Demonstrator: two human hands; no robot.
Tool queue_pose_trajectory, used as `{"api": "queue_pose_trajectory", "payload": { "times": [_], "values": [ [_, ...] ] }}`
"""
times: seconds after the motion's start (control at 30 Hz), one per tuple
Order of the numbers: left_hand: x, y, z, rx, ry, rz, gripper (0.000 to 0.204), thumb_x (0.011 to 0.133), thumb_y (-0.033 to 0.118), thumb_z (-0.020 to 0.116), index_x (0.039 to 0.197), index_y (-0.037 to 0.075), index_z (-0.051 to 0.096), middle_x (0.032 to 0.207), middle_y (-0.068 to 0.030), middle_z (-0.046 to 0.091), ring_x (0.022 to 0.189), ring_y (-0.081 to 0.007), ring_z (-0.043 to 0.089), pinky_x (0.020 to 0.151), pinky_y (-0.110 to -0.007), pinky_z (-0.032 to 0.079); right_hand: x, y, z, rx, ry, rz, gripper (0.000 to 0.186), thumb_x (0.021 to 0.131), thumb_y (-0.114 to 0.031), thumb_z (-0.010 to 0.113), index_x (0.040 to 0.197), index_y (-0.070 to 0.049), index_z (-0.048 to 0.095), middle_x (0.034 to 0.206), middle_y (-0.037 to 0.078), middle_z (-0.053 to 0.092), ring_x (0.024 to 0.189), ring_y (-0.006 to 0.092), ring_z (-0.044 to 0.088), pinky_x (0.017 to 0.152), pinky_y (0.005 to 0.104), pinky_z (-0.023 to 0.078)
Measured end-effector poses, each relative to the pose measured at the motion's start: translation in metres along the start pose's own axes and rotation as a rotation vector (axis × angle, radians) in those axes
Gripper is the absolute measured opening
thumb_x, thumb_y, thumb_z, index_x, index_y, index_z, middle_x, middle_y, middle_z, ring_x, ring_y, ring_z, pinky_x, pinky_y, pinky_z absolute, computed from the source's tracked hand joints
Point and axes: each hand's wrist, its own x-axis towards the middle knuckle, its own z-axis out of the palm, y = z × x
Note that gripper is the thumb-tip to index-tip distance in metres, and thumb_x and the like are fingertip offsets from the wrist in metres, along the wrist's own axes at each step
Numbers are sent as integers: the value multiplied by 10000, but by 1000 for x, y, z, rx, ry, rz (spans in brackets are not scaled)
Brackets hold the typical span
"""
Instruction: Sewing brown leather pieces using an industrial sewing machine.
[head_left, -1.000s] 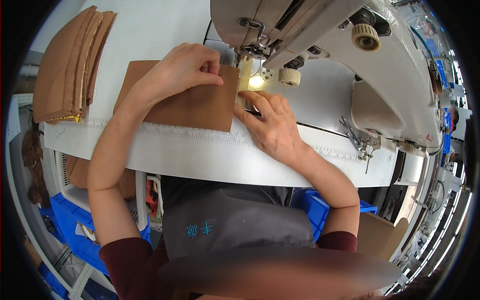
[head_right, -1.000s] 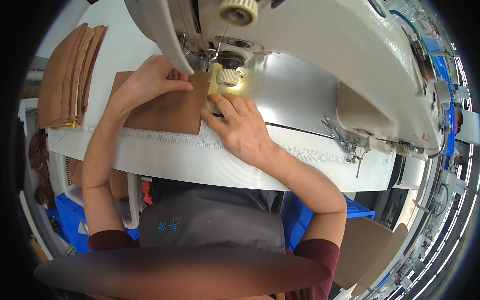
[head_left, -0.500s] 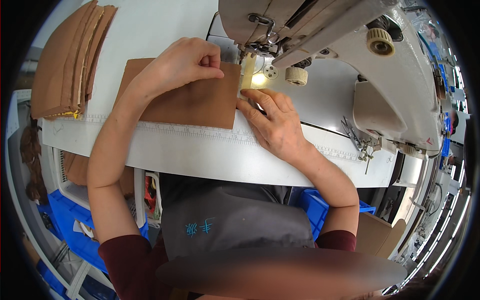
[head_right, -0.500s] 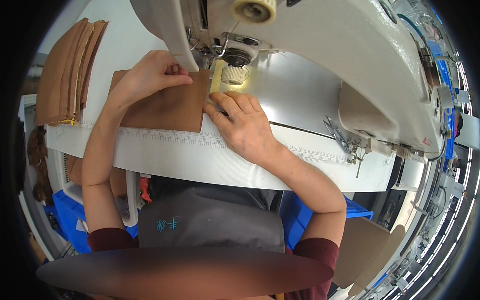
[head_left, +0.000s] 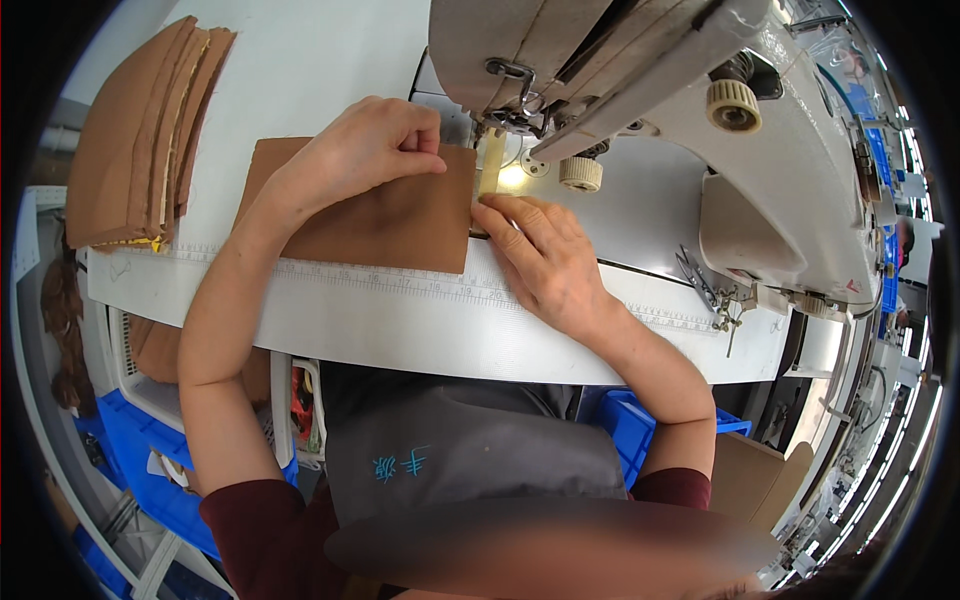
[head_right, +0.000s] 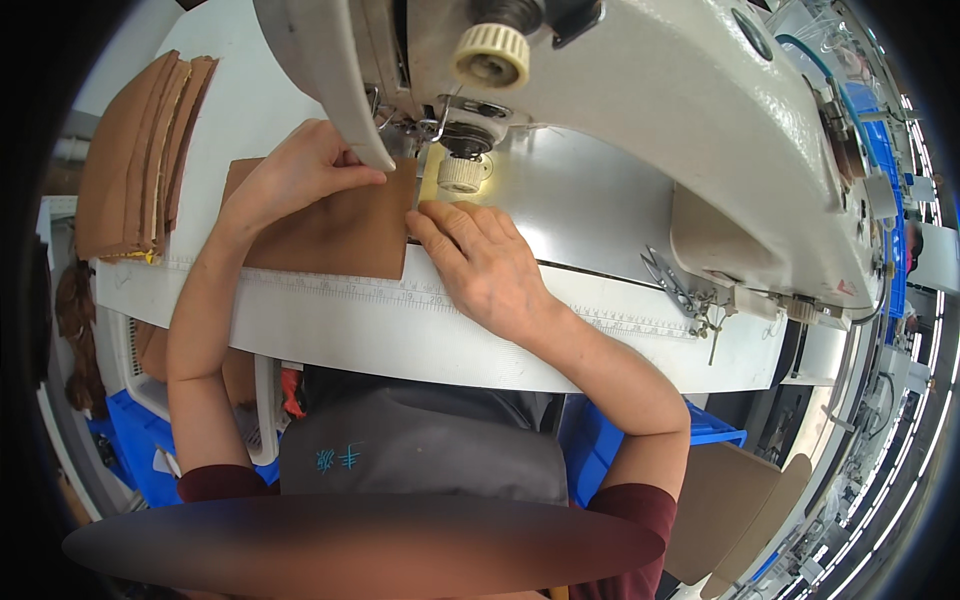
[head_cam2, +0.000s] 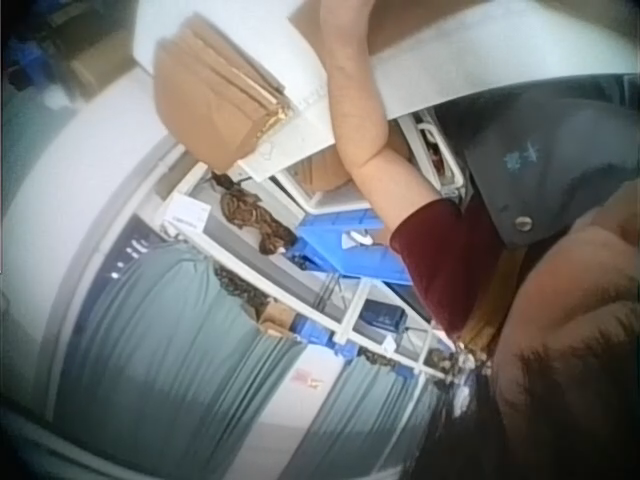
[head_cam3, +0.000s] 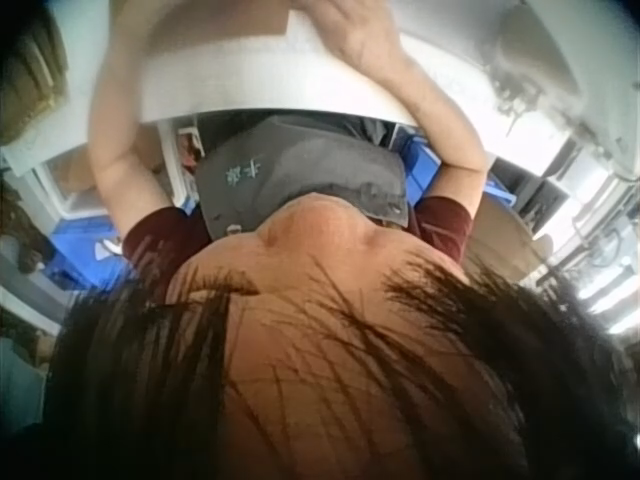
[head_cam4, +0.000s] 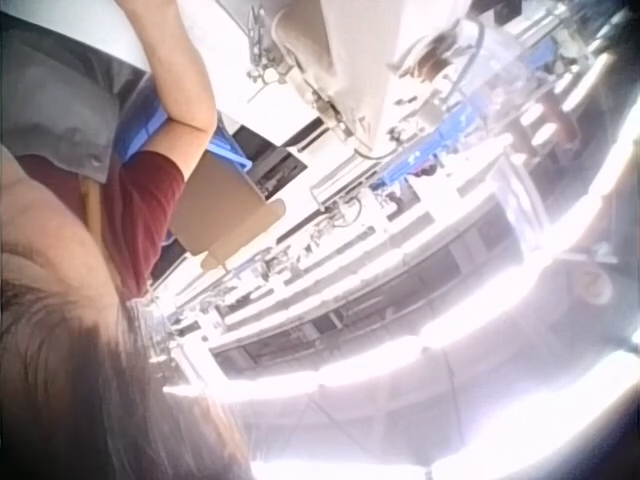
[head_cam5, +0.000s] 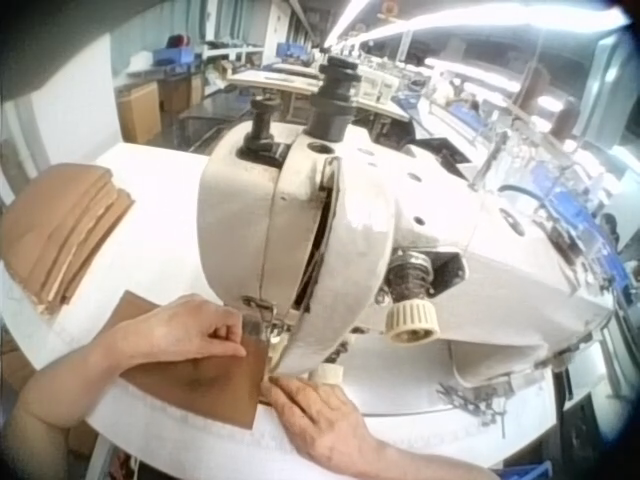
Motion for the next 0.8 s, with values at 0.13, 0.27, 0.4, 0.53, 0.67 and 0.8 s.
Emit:
{"api": "queue_pose_trajectory", "payload": {
  "times": [0.13,0.27,0.4,0.53,0.67,0.8],
  "values": [
    [-1,2,-2,23,-12,-12,250,805,192,731,748,-1,583,609,-97,566,568,-213,530,555,-352,424,4,-1,-3,-18,-44,32,455,741,-49,648,1196,-56,651,1246,115,582,1026,255,561,807,361,454],
    [1,0,-1,11,-1,1,252,806,199,732,751,2,585,611,-92,567,571,-208,532,560,-350,428,3,0,-1,-76,-54,17,469,746,-49,641,1214,-58,644,1262,112,574,1042,254,553,813,355,442],
    [1,0,-1,18,-2,-4,255,808,206,734,753,5,587,611,-88,566,571,-205,530,563,-349,428,3,0,-1,-83,-56,13,475,747,-52,639,1222,-63,642,1263,112,574,1043,254,553,818,359,440],
    [1,-3,0,13,4,2,255,814,210,731,758,5,589,609,-87,561,571,-202,526,565,-347,428,2,0,0,-80,-46,19,474,746,-56,645,1220,-65,642,1256,107,576,1030,247,553,817,355,436],
    [2,-7,2,-11,26,17,258,818,216,730,766,4,593,615,-86,560,575,-200,524,564,-346,426,4,-1,0,-68,-33,22,472,752,-57,647,1224,-67,638,1246,91,577,1011,236,549,809,354,433],
    [3,-9,3,-27,38,27,266,819,225,734,769,3,595,622,-84,566,579,-195,523,564,-347,426,4,0,0,-63,-33,27,472,756,-58,647,1228,-67,633,1245,85,576,1011,232,546,806,354,432]
  ]
}}
